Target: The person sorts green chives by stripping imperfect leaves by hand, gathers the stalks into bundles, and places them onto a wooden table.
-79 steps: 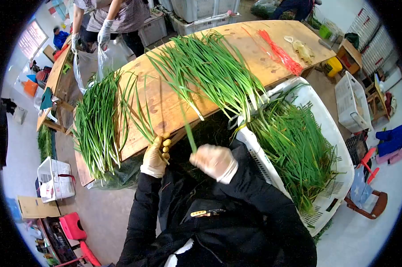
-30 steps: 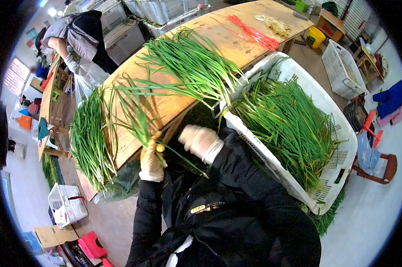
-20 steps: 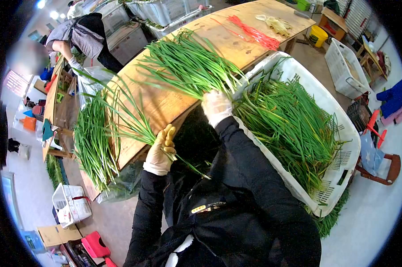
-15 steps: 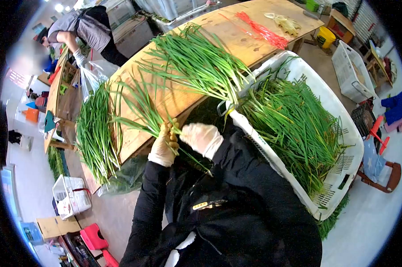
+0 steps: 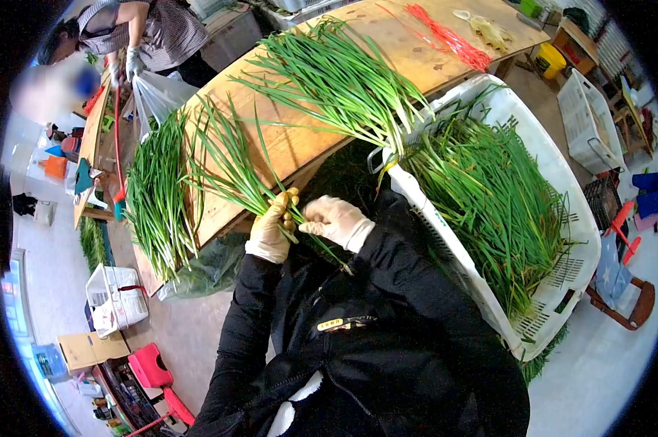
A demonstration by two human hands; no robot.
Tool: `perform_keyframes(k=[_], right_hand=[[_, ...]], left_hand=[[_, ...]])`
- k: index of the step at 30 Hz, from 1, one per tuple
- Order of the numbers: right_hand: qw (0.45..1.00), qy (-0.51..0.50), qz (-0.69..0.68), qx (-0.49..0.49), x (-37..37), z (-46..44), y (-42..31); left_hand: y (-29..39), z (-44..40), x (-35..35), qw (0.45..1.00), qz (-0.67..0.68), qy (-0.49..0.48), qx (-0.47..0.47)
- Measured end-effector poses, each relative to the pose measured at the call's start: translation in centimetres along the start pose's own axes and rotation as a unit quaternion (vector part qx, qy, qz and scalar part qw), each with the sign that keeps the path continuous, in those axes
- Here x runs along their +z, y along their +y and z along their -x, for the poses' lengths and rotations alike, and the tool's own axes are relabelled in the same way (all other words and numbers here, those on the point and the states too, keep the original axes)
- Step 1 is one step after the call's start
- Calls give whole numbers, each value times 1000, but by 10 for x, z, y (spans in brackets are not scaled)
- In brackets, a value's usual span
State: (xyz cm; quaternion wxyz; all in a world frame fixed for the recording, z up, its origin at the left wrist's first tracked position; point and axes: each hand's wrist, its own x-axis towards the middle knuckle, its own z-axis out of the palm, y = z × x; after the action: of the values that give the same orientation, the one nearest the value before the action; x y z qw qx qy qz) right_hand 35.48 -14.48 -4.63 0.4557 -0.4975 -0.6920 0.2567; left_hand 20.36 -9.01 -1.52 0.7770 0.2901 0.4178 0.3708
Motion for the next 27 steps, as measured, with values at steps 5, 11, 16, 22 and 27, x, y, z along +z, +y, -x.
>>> perform_keyframes(k=[5, 11, 16, 22, 27], right_hand=[[967, -26, -163, 193, -11, 5, -3], [847, 137, 492, 146, -70, -22, 1], [790, 124, 584, 138, -96, -69, 36], [921, 130, 79, 360, -92, -80, -64], [977, -115, 165, 67, -44, -23, -38]], left_hand=[[39, 1, -14, 989, 61, -41, 127], [67, 16, 6, 978, 165, -79, 103], [13, -20, -5, 965, 184, -162, -98], [6, -15, 6, 973, 127, -187, -48], [-10, -23, -10, 995, 33, -83, -34]])
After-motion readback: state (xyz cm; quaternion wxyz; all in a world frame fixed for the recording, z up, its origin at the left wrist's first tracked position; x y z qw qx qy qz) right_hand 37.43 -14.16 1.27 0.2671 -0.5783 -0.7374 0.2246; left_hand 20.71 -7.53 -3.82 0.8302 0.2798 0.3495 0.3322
